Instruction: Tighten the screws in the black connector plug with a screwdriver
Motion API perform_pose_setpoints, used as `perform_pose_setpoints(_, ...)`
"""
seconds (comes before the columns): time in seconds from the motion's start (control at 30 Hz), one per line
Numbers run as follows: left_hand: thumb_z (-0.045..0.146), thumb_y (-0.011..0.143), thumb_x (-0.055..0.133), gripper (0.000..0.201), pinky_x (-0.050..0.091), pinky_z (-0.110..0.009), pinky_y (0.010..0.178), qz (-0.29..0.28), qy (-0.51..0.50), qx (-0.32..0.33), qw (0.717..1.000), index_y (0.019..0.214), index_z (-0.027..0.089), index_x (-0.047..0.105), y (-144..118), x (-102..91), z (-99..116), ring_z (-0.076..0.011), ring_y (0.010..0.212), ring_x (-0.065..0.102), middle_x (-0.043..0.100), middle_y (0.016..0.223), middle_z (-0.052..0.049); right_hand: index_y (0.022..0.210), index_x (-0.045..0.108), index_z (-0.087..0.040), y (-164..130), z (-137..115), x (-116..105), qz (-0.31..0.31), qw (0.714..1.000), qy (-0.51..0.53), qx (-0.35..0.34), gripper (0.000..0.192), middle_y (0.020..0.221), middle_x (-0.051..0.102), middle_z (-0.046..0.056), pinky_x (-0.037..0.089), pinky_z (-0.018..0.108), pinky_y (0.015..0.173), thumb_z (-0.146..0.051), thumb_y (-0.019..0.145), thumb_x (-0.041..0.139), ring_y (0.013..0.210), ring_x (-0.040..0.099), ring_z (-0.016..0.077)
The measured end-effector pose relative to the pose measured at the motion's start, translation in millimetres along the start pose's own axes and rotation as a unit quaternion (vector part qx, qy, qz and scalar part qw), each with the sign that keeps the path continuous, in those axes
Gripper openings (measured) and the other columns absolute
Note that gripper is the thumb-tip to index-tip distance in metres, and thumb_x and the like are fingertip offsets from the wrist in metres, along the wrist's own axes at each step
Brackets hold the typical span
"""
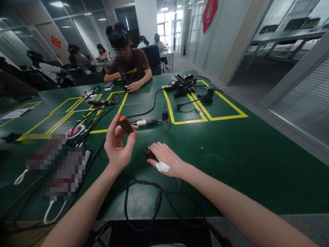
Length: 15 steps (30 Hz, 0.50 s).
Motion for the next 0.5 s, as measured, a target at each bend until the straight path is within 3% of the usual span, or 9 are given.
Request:
perform_pose_setpoints(0.13,0.02,0.101,0.067,0.064,0.062,-0.027,0.079,-0.011,0.014,0.005,1.0,0.161,0.029,0.046,-0.3,0.6,-0.1,-0.0143,0.087,0.074,0.079,0.11,-0.006,0.116,0.063,-0.019,-0.2,0.6,0.1,0.005,1.0,0.0,0.001,0.017,0.114,0.069,0.013,0.052,0.045,0.087,-0.031,0.104,0.065,0.101,0.063,0.0296)
perform_pose_setpoints(0.33,0.03,0.09,0.084,0.069,0.057,-0.025,0.071,0.024,0.049,0.012,0.998,0.153,0.03,0.056,1.3,-5.8,-4.2,-0.0133,0.083,0.066,0.074,0.113,-0.005,0.117,0.063,-0.018,-0.9,-1.0,-0.5,-0.002,1.0,-0.001,-0.003,0.017,0.113,0.069,0.014,0.052,0.046,0.088,-0.031,0.106,0.062,0.101,0.063,0.0303)
perform_pose_setpoints(0.5,0.024,0.097,0.075,0.071,0.061,-0.025,0.074,0.013,0.034,0.025,0.999,0.161,0.031,0.046,1.4,-3.1,1.3,-0.0141,0.085,0.072,0.079,0.107,-0.003,0.118,0.063,-0.018,-0.6,-1.6,-1.5,-0.006,1.0,0.001,-0.002,0.018,0.115,0.07,0.015,0.053,0.047,0.088,-0.032,0.106,0.061,0.101,0.063,0.0301)
Point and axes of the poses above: each hand's wrist, its own y-axis towards the middle knuckle, its own x-axis out of the palm, z = x × y, the point moved 8 cm from there along y, towards the middle knuckle
